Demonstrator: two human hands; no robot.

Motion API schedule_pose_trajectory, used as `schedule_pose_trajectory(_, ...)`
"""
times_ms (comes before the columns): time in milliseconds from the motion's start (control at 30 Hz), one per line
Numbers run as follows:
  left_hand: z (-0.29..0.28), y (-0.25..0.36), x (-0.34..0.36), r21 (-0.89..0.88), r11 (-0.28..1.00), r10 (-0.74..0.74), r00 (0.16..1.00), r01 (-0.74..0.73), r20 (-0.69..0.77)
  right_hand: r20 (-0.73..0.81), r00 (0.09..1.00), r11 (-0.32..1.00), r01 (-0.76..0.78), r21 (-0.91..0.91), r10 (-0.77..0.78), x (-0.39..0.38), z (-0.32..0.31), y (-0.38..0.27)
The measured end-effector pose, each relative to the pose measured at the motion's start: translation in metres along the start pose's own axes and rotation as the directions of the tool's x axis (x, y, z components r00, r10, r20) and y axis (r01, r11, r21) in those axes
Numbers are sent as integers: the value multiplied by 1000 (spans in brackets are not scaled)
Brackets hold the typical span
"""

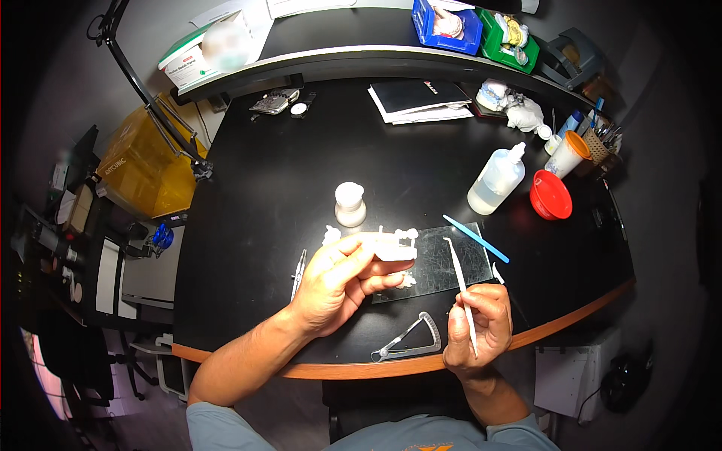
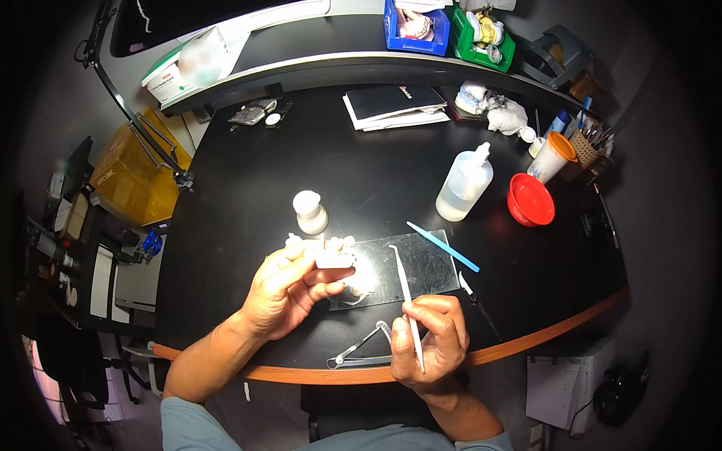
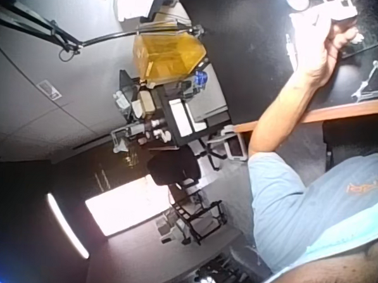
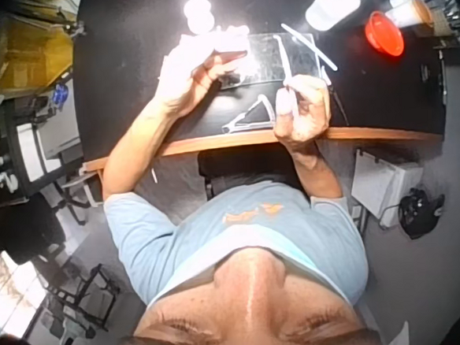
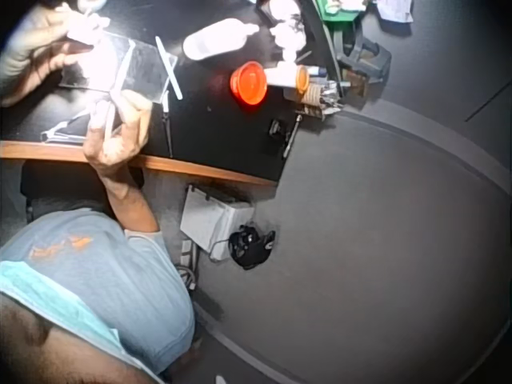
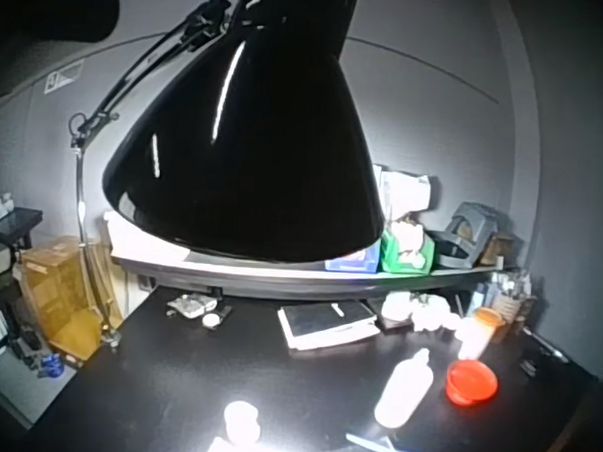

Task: The person applies paste to a dental cast using a modeling tool, carries the piece to a furnace, places it inside, and presses buttons on the control panel before returning to the desk.

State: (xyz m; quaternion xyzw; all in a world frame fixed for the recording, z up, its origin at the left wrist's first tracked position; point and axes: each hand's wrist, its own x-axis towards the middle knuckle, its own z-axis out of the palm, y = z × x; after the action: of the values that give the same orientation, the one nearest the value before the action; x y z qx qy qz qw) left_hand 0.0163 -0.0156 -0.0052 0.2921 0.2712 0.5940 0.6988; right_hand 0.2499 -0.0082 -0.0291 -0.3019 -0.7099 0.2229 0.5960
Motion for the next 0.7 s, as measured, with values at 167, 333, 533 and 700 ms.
schedule_pose_trajectory(167, -1, 1, 1, 5, 1000, -2, 1000, 2, 2, -7, 1000, 1000, 16, -25, -17, 3, 3, 2)
schedule_pose_trajectory(333, -1, 0, 0, -13, 1000, -1, 1000, 1, 2, 4, 1000, 1000, 13, -28, -12, 4, 4, 2)
schedule_pose_trajectory(533, -1, -1, 1, -13, 1000, 3, 1000, -3, 9, 16, 1000, 1000, 5, -26, -4, 3, 3, 2)
schedule_pose_trajectory(700, -2, -1, 1, -40, 999, -4, 1000, 4, 11, 17, 1000, 1000, 1, -27, -1, 2, 4, 2)
